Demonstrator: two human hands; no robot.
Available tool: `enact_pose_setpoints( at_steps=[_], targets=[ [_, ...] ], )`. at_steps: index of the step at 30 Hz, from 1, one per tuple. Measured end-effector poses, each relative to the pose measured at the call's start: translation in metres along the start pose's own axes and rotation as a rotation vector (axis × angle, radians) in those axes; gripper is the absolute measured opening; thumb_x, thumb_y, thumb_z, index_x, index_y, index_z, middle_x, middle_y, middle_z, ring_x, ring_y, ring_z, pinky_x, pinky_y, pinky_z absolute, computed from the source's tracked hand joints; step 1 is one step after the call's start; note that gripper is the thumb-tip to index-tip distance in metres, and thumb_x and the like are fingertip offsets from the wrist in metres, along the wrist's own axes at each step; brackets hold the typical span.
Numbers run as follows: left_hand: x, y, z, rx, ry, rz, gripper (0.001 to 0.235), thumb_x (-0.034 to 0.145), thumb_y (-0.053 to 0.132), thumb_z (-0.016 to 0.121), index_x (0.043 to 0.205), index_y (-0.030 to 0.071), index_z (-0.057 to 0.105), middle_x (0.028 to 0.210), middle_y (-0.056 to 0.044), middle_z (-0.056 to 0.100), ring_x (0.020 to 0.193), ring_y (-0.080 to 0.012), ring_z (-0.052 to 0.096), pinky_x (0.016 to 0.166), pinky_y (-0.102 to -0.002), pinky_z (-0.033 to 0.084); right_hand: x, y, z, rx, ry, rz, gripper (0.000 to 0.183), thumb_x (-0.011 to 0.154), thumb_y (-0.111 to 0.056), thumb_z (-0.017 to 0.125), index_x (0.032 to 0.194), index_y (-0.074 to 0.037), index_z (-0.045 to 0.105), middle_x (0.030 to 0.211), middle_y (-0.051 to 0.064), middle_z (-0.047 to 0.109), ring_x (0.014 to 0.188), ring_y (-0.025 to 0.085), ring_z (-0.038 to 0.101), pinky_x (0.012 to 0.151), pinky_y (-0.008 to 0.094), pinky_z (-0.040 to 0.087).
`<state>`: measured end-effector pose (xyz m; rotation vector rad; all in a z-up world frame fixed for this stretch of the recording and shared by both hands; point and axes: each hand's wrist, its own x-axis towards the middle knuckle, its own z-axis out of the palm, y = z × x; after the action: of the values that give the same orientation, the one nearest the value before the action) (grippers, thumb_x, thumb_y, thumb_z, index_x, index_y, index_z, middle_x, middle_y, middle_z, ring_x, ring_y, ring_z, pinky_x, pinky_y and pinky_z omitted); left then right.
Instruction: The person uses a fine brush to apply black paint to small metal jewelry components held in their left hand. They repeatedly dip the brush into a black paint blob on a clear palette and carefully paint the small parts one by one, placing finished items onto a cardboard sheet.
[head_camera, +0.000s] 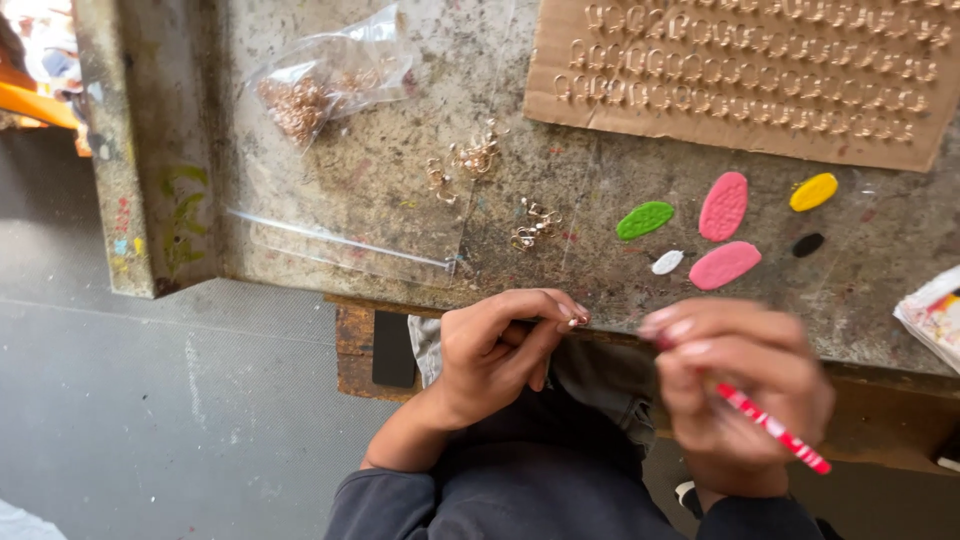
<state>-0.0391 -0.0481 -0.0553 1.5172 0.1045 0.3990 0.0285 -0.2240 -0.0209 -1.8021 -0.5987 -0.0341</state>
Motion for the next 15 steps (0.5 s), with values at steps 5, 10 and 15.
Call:
enact_pose_setpoints(
  at_steps=[5,10,15],
  targets=[
    [0.001,0.002,-0.001,0.02,-0.019,-0.016,0.007,0.099,-0.008,0.062,0.101,-0.001,0.062,0.103,-0.023,0.073,0.046,-0.0101,0.062,0.06,-0.019,0.06,0.028,0.02,-0.023,-0.462,0.167,-0.153,0.018,0.111,-0.004,0.075,0.105,0.006,0.061,0.097,0.022,0.07,0.096,0.036,0.06,0.095,0.047,0.049],
    [0.003,0.001,-0.001,0.043,-0.021,-0.011,0.006,0.099,-0.007,0.063,0.1,-0.001,0.063,0.104,-0.022,0.074,0.043,-0.009,0.061,0.054,-0.017,0.059,0.04,0.027,-0.028,-0.541,0.105,-0.144,0.018,0.111,0.002,0.081,0.103,0.01,0.067,0.1,0.023,0.075,0.103,0.038,0.057,0.095,0.045,0.049],
    [0.003,0.001,-0.002,0.074,-0.023,-0.014,0.007,0.098,-0.008,0.063,0.099,-0.001,0.063,0.104,-0.023,0.074,0.044,-0.0106,0.063,0.049,-0.016,0.056,0.04,0.03,-0.028,-0.563,0.105,-0.137,0.019,0.11,0.0,0.082,0.102,0.009,0.068,0.1,0.022,0.076,0.103,0.037,0.058,0.095,0.045,0.05]
  ],
)
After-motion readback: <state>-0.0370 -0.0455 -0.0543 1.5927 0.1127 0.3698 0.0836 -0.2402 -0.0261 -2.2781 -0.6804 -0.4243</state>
